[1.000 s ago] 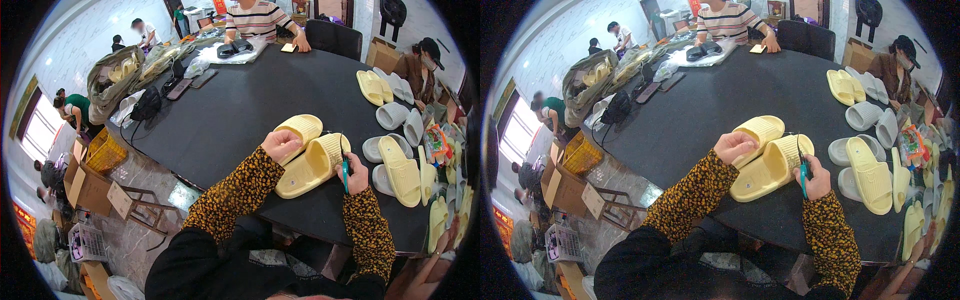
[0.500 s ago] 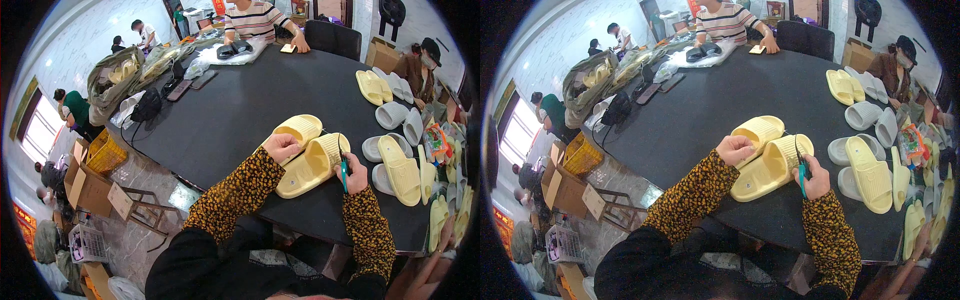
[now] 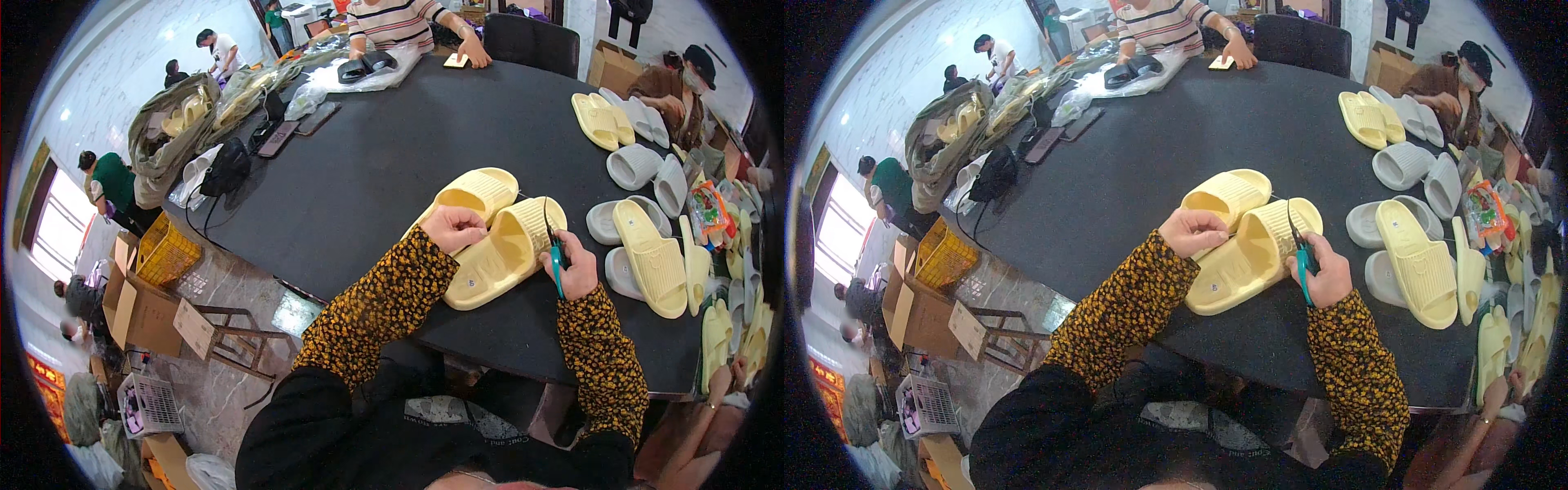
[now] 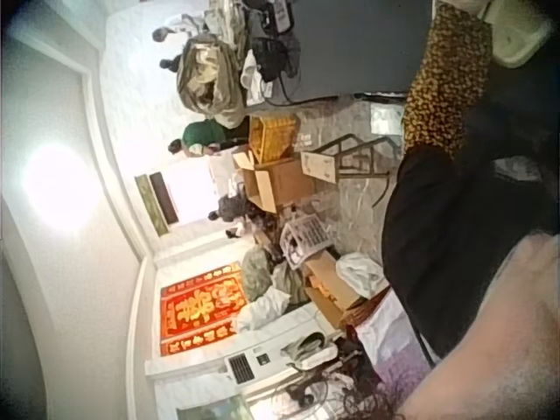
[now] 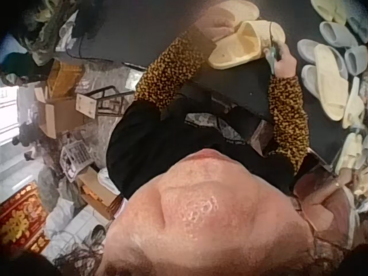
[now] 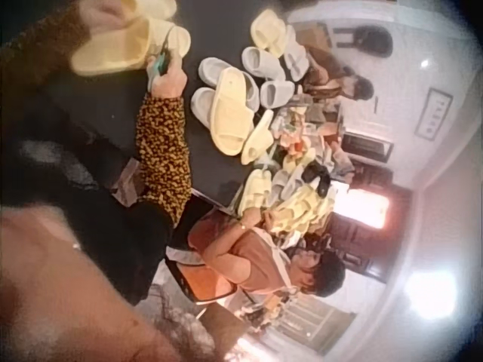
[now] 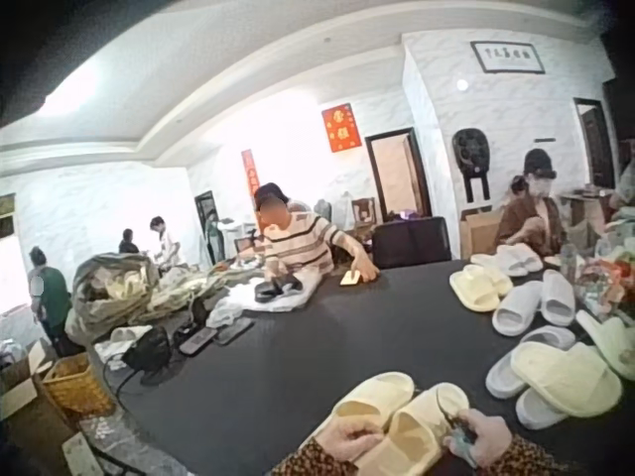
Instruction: The person cuts excess material from pairs of foam slides using snips by hand.
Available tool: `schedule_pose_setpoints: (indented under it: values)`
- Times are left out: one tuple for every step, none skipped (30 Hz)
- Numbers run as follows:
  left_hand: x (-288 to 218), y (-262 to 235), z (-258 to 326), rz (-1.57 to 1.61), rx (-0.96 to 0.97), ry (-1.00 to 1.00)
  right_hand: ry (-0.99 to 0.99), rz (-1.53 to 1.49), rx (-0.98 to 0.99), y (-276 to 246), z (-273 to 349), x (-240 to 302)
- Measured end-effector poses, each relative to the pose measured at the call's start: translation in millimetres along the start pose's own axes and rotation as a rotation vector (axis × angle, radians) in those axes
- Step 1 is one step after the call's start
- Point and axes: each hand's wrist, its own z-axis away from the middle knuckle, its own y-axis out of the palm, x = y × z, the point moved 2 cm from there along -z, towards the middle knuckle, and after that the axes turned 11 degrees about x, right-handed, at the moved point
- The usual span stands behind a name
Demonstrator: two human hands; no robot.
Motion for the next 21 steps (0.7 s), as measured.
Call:
schedule_pose_setpoints:
  values:
    - [-1.6, -0.8, 0.7, 0.015, -0.004, 0.016, 0.008, -0.006, 0.004, -0.5, 0.1, 2.2]
    - [-2.6, -1.2, 0.9, 0.031, -0.009, 0.032, 0.016, -0.006, 0.005, 0.1, -0.4, 2.1]
    - [-4.0, -0.5, 1.0, 0.068, -0.024, 0.055, -0.001, 0.003, 0.001, 0.5, -0.7, 2.4]
    - [-5.1, 0.5, 1.6, 0.072, -0.020, 0.050, -0.019, 0.012, -0.003, 0.9, -0.6, 2.6]
    - [-5.8, 0.4, 3.0, 0.091, -0.059, 0.022, -0.012, 0.012, -0.003, 1.5, -0.1, 2.5]
    - [-9.6, 1.1, 4.4, 0.109, -0.098, -0.005, -0.015, 0.025, 0.002, 1.4, 0.0, 2.5]
    - [-12.6, 2.4, 6.4, 0.163, -0.103, -0.007, -0.017, 0.039, 0.007, 1.5, 0.5, 2.5]
    - [-11.7, 3.0, 6.9, 0.166, -0.099, -0.010, -0.020, 0.052, 0.012, 1.6, 1.4, 2.6]
    - [-11.7, 2.4, 7.1, 0.183, -0.102, 0.002, -0.017, 0.051, 0.012, 1.9, 1.5, 2.6]
    - [-11.4, 2.0, 7.0, 0.199, -0.105, 0.013, -0.017, 0.047, 0.010, 2.2, 2.1, 2.5]
    - [-11.3, 2.1, 6.5, 0.180, -0.091, 0.036, -0.016, 0.042, 0.009, 2.5, 2.8, 2.2]
    - [-11.8, 3.1, 5.5, 0.187, -0.082, 0.029, -0.002, 0.042, 0.008, 1.4, 4.4, 2.9]
    - [-12.0, 2.6, 4.4, 0.161, -0.107, 0.018, -0.022, 0.090, 0.001, -0.7, 4.7, 5.7]
    - [-11.7, 1.5, 2.6, 0.136, -0.129, 0.007, -0.040, 0.138, -0.006, -1.9, 3.9, 6.6]
    - [-10.9, 0.6, 1.0, 0.061, -0.165, -0.004, -0.031, 0.163, 0.003, -1.3, 2.7, 3.0]
    - [-10.6, 1.4, -0.3, 0.057, -0.200, 0.039, -0.043, 0.186, -0.026, -0.3, 2.7, -0.2]
    - [-8.1, 1.3, -0.9, 0.123, -0.223, -0.004, -0.032, 0.183, -0.040, -0.1, 1.1, -3.5]
    - [-7.3, -2.2, -1.0, 0.085, -0.221, 0.029, -0.019, 0.179, -0.052, 0.8, -0.5, -5.6]
    - [-9.4, -1.2, -1.8, 0.092, -0.233, 0.025, -0.026, 0.176, -0.054, -0.3, -1.5, -3.4]
    - [-12.1, 1.3, -3.3, 0.107, -0.262, 0.073, -0.033, 0.174, -0.055, -1.8, -1.9, -2.2]
    - [-9.7, 0.2, -3.3, 0.128, -0.262, 0.096, -0.039, 0.244, -0.068, -1.0, -2.8, -5.4]
